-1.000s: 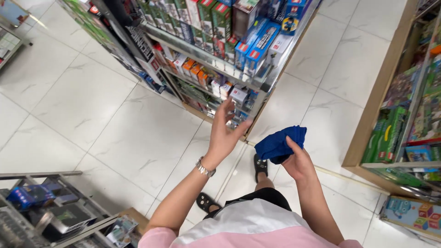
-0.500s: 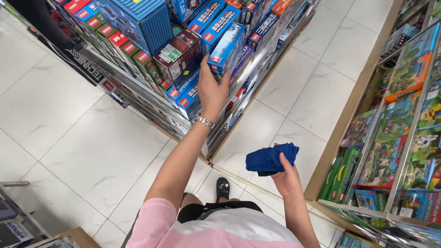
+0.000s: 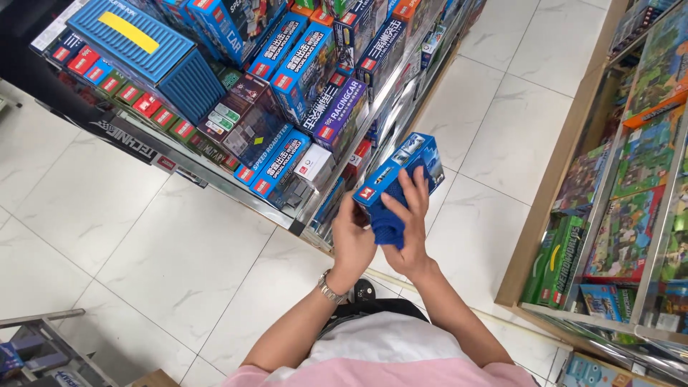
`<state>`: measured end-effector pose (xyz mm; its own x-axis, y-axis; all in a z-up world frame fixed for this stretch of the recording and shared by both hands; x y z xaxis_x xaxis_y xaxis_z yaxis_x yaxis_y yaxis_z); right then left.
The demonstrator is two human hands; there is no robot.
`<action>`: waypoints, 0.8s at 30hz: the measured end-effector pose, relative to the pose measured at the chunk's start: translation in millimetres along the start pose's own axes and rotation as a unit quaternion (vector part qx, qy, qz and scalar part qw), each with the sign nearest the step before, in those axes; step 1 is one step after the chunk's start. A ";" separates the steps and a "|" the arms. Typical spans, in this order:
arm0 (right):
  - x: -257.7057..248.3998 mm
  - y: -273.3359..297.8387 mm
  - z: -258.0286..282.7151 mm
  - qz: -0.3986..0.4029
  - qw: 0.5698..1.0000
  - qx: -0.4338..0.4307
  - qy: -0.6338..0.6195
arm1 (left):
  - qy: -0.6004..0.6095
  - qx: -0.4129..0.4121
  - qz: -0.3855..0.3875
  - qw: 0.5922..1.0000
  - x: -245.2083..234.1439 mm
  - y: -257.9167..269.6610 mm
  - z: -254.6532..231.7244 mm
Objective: Cleaning and dusting books and toy boxes on library shelves using a cloth.
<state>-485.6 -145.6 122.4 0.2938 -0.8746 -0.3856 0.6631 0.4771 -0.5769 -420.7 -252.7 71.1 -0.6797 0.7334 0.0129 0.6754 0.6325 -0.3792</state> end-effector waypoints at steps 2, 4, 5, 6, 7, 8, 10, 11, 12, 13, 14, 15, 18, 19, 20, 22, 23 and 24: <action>-4.0 -15.9 -15.2 -0.024 0.999 0.027 -0.018 | 0.001 0.007 0.015 1.000 -1.8 -9.7 -33.4; -9.8 -20.9 -21.8 -0.044 0.996 0.062 -0.039 | -0.002 0.005 0.030 1.000 -6.8 -12.2 -59.8; -15.1 -22.0 -23.2 -0.052 0.995 0.087 -0.027 | -0.091 0.046 0.071 0.992 -6.7 -13.5 -70.5; -20.4 -23.2 -24.3 -0.059 0.992 0.111 -0.015 | -0.179 0.085 0.111 0.974 -6.4 -14.6 -81.3; -22.0 -26.5 -13.6 -0.058 0.992 0.110 -0.015 | -0.179 0.086 0.110 0.974 -9.0 -16.1 -77.4; -21.0 -30.1 -1.1 -0.010 0.997 0.082 0.000 | -0.207 0.083 0.141 0.964 -9.7 -17.3 -73.1; -24.8 -34.1 12.9 0.037 0.998 0.056 0.019 | -0.231 0.079 0.175 0.954 -15.9 -19.6 -70.2; -25.1 -36.3 16.0 0.087 0.996 0.034 0.008 | -0.200 0.098 0.199 0.954 -20.8 -22.7 -72.7; -25.2 -38.2 19.1 0.137 0.991 0.013 -0.003 | -0.167 0.116 0.223 0.953 -25.9 -25.7 -75.1; -28.7 -40.2 4.9 0.136 0.991 0.016 -0.001 | -0.164 0.115 0.226 0.953 -27.3 -27.6 -81.2; -30.5 -41.8 -13.9 0.151 0.984 0.093 0.034 | -0.163 0.109 0.261 0.945 -27.7 -28.5 -86.3; -31.8 -40.5 -31.8 0.167 0.969 0.170 0.067 | -0.162 0.100 0.295 0.936 -29.7 -27.2 -91.6; -41.6 -12.1 -124.5 0.025 0.872 0.466 -0.147 | -0.132 0.108 0.282 0.944 -41.2 -25.3 -89.6; -43.9 -6.3 -134.9 0.032 0.874 0.463 -0.147 | -0.134 0.107 0.275 0.946 -43.5 -27.1 -87.1; -49.6 -0.6 -146.6 -0.042 0.858 0.468 -0.207 | -0.110 0.105 0.192 0.970 -50.1 -31.0 -85.7; -53.4 4.8 -150.3 -0.109 0.836 0.468 -0.265 | -0.087 0.101 0.101 0.986 -58.2 -40.7 -79.9; -53.7 6.1 -142.9 -0.130 0.807 0.469 -0.334 | -0.107 0.110 0.038 0.987 -61.6 -47.2 -76.4; -54.3 7.4 -135.8 -0.150 0.774 0.467 -0.400 | -0.127 0.117 -0.024 0.985 -64.7 -53.0 -72.8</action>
<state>-590.2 -82.9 41.2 0.1143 -0.8857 0.4500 0.8827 0.2984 0.3631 -391.7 -315.6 157.7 -0.7788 0.5995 -0.1849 0.5766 0.5678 -0.5874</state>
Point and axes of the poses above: each hand's wrist, its own y-axis away from the middle knuckle, its own x-axis out of the palm, z = x × y, the point moved 3 cm from there along -y, towards the middle knuckle, and after that the axes turned 13 degrees about x, right-handed, at the moved point
